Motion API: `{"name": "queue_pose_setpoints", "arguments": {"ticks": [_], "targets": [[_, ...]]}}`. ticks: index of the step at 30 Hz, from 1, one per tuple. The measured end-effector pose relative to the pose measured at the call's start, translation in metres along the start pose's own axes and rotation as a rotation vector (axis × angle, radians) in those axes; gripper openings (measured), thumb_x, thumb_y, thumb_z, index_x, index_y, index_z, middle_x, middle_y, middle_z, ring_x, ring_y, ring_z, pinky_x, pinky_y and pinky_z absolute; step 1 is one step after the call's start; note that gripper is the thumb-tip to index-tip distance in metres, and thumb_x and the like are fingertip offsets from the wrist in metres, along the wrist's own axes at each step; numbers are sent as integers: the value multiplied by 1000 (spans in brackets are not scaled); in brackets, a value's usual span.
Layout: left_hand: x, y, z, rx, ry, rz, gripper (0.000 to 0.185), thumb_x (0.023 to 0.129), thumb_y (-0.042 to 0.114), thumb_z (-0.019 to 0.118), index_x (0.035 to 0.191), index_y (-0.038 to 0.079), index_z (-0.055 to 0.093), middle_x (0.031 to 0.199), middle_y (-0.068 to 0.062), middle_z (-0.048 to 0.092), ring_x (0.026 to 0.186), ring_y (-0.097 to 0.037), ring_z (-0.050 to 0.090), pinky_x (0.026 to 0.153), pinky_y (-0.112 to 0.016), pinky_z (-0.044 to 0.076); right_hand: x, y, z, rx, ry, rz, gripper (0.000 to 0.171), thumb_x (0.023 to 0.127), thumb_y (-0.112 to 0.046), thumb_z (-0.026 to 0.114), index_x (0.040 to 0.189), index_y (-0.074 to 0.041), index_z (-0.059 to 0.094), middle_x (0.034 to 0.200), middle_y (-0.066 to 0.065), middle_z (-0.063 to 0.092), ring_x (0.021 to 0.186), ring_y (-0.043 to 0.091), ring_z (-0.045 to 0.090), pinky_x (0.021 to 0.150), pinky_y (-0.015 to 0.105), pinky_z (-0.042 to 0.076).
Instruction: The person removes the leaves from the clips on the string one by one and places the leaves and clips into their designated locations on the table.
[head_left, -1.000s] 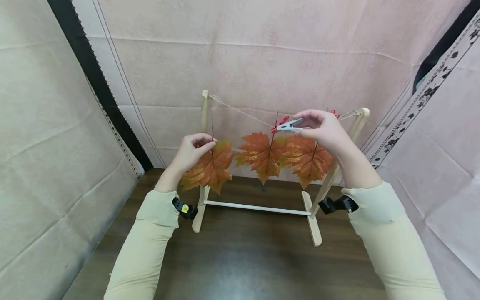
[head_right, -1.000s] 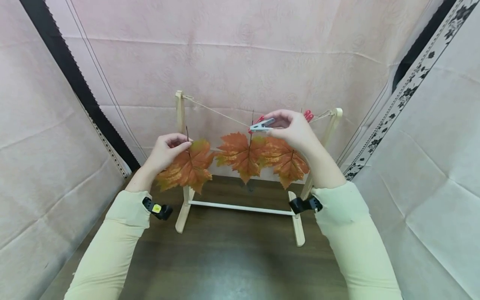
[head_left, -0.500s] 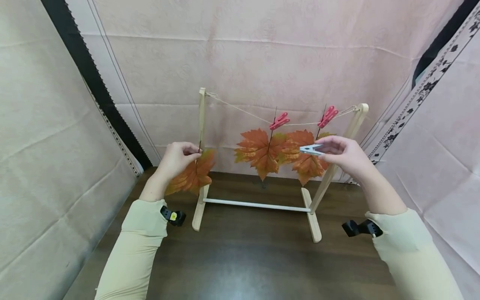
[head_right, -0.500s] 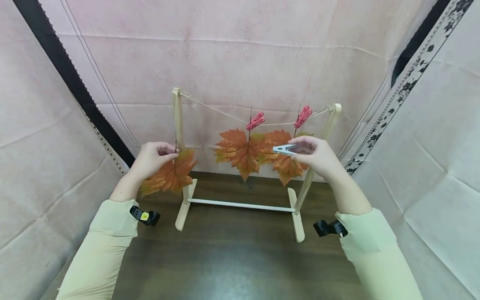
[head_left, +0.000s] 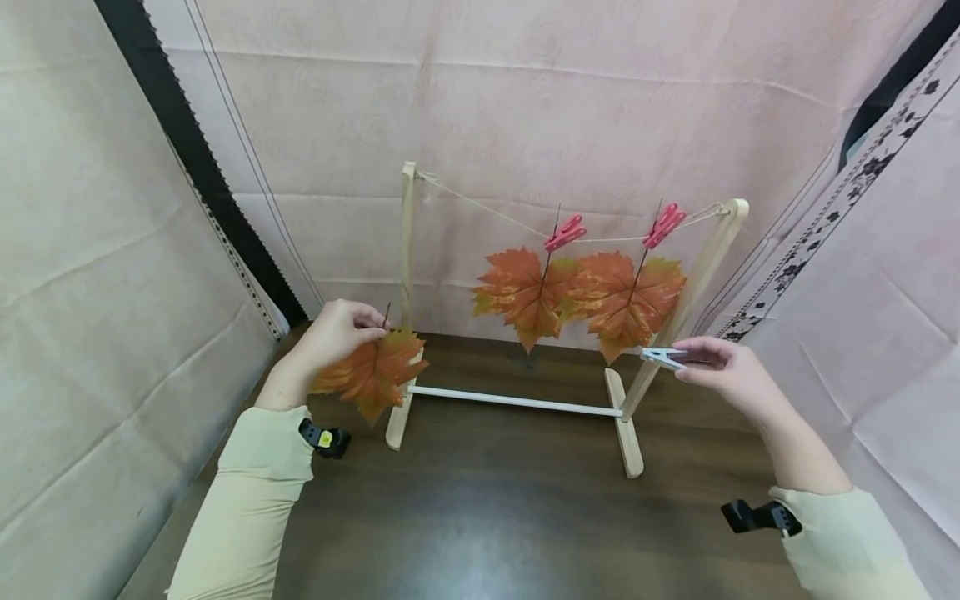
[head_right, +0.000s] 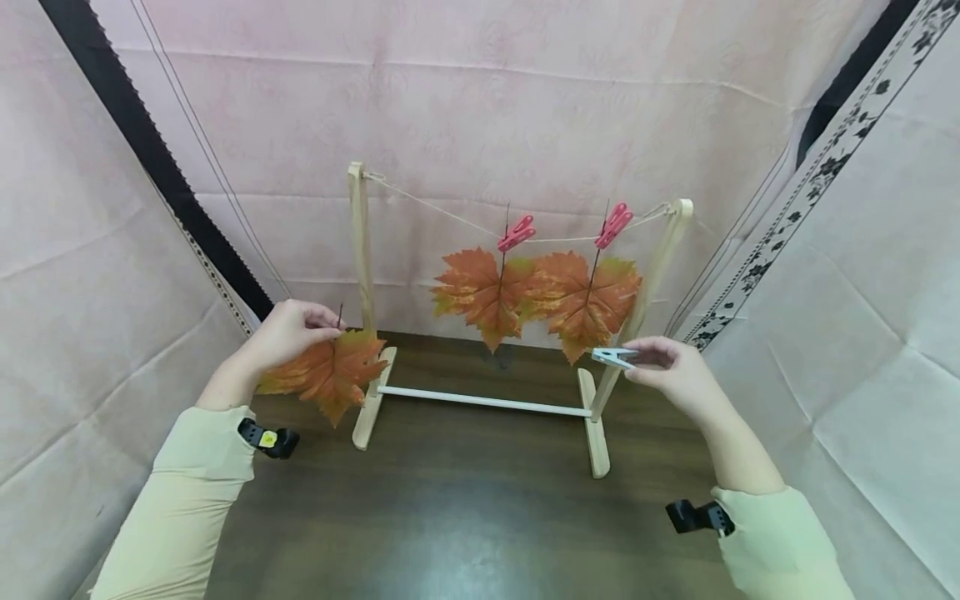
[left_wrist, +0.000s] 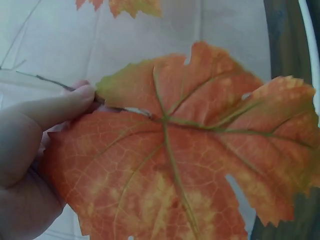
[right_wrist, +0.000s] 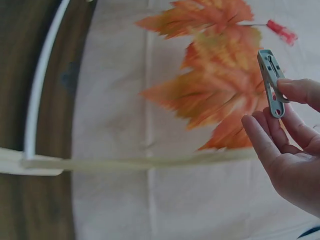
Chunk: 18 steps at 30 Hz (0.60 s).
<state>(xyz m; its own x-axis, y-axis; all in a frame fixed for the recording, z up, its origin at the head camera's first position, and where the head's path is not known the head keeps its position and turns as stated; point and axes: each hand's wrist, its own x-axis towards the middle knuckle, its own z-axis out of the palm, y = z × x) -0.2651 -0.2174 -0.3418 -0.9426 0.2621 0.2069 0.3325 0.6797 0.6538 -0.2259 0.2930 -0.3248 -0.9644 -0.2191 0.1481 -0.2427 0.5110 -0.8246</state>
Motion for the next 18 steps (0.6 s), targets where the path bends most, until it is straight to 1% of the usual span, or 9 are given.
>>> {"name": "queue_pose_setpoints", "arguments": {"ticks": [2,4,7,9,11,13,16,18], "targets": [[-3,-7,0,-9,-57,-5,11,88,6,62,92,-1,71,91,-16,71,87,-26,66,80,-40,53,-7,12,1,3,2,27,27,83,-5,67,101,-24,64,85,-27,63,79,-7,60,69,13,49],[-6,-14,-1,-26,-125,6,11,88,5,63,91,-1,70,92,-16,71,86,-23,66,77,-34,53,-13,24,2,21,-1,49,26,84,-6,67,102,-25,64,85,-27,63,79,-7,60,69,13,48],[-10,-22,-2,-39,-231,28,9,87,5,64,88,0,71,89,-13,71,82,-15,65,72,-25,52,-20,40,6,72,-11,71,28,84,-5,66,101,-28,65,86,-27,64,80,-8,61,69,13,49],[-13,-27,-2,-33,-294,51,8,86,5,64,85,1,71,86,-12,71,78,-10,63,69,-22,50,-23,50,10,109,-20,84,31,84,-4,66,99,-31,64,87,-26,64,81,-8,61,70,13,49],[-14,-31,0,-19,-351,62,7,85,3,64,84,1,70,83,-10,71,74,-7,61,66,-22,50,-27,60,14,130,-28,101,28,84,-3,67,101,-26,66,88,-26,65,82,-8,61,71,13,49],[-15,-36,2,-18,-410,62,7,84,1,63,83,0,70,82,-10,71,71,-6,61,65,-22,50,-30,70,20,130,-34,125,25,83,-5,68,106,-15,66,89,-25,65,83,-8,62,72,13,49],[-14,-41,11,-25,-497,68,7,83,-1,63,84,-2,70,83,-11,71,73,-7,62,66,-22,51,-36,84,27,114,-43,161,32,83,-5,68,113,5,60,90,-23,66,83,-7,62,72,14,49],[-13,-44,20,-42,-553,83,7,83,-1,63,84,-4,69,83,-13,71,74,-8,62,65,-22,51,-40,93,31,110,-43,183,36,83,-4,67,115,10,57,90,-22,66,83,-6,62,72,15,50]]}}
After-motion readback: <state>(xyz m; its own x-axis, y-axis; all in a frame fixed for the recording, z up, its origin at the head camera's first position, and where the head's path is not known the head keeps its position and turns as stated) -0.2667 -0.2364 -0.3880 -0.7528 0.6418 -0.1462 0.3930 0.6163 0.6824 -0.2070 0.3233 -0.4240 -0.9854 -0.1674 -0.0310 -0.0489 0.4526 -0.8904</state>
